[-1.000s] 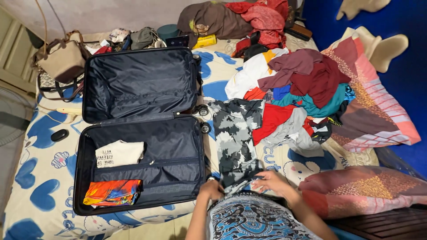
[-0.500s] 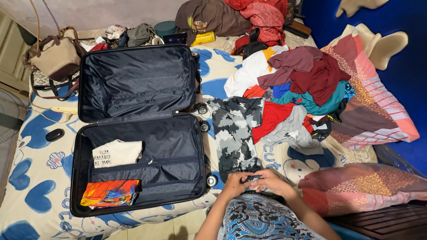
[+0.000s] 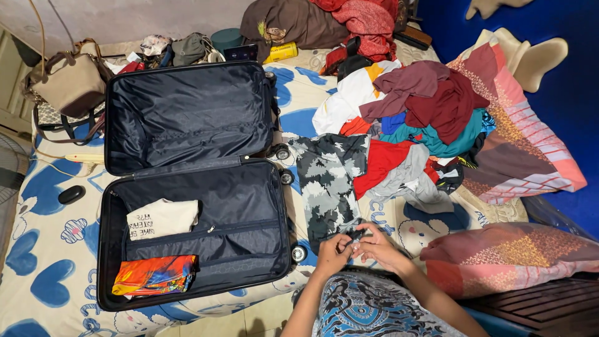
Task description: The person folds various items of clothing by hand and organizes them inside an open suitcase on a bed.
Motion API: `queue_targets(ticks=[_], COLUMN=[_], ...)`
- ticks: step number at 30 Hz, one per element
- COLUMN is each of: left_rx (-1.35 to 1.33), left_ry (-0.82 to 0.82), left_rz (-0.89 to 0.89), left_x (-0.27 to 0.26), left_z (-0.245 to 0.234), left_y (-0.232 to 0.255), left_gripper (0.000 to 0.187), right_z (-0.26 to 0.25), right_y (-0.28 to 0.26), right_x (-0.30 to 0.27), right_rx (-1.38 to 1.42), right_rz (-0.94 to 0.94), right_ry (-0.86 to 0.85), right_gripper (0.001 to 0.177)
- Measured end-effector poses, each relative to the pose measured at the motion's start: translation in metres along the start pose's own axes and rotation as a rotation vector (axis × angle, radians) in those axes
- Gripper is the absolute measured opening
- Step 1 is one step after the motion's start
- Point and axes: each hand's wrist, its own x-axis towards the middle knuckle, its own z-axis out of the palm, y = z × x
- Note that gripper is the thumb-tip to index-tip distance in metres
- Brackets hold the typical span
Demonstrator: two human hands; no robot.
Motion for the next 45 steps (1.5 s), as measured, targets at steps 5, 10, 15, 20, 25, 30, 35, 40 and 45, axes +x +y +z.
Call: queue_targets(ticks=[5, 10, 15, 20, 25, 30, 35, 40, 45], left_rx=[-0.216, -0.221, -0.216, -0.088, -0.075, -0.145, -0.073, -0.116, -0.395], left_ry=[-0.009, -0.03, -0.083, -0.054, -0.047, 0.01, 0.067, 0.123, 0.11], left_rz=[-0.05, -0.044, 0.013, 0.018, 0.023, 0.067, -0.009, 0.128, 0.1], left_x=[0.003, 0.0, 0.001, -0.002, 0.001, 0.006, 0.015, 0.024, 0.025], left_z=[0.002, 0.002, 0.009, 0.005, 0.013, 0.019, 0.011, -0.007, -0.011], left_y=[0.002, -0.003, -0.018, -0.007, -0.02, -0.036, -0.023, -0.003, -0.011], left_gripper=[0.021, 0.049, 0.042, 0.048, 0.037, 0.024, 0.022, 0.031, 0.049], right_z=[0.001, -0.006, -0.003, -0.002, -0.014, -0.037, -0.053, -0.067, -0.051], right_y=[0.003, 0.02, 0.021, 0.018, 0.028, 0.044, 0.044, 0.026, 0.006], right_x=[-0.001, 0.006, 0.005, 0.003, 0.006, 0.015, 0.02, 0.021, 0.018], right_rx=[0.053, 0.227, 0.234, 0.227, 0.181, 0.166, 0.087, -0.082, -0.185], right_rz=[-0.009, -0.098, -0.092, -0.105, -0.083, -0.155, -0.161, -0.166, -0.127], right_ry=[0.044, -0.002, -0.001, -0.036, -0.021, -0.096, -0.066, -0.048, 0.007], right_gripper=[0.058, 0.055, 0.058, 0.056, 0.048, 0.021, 0.018, 0.028, 0.024])
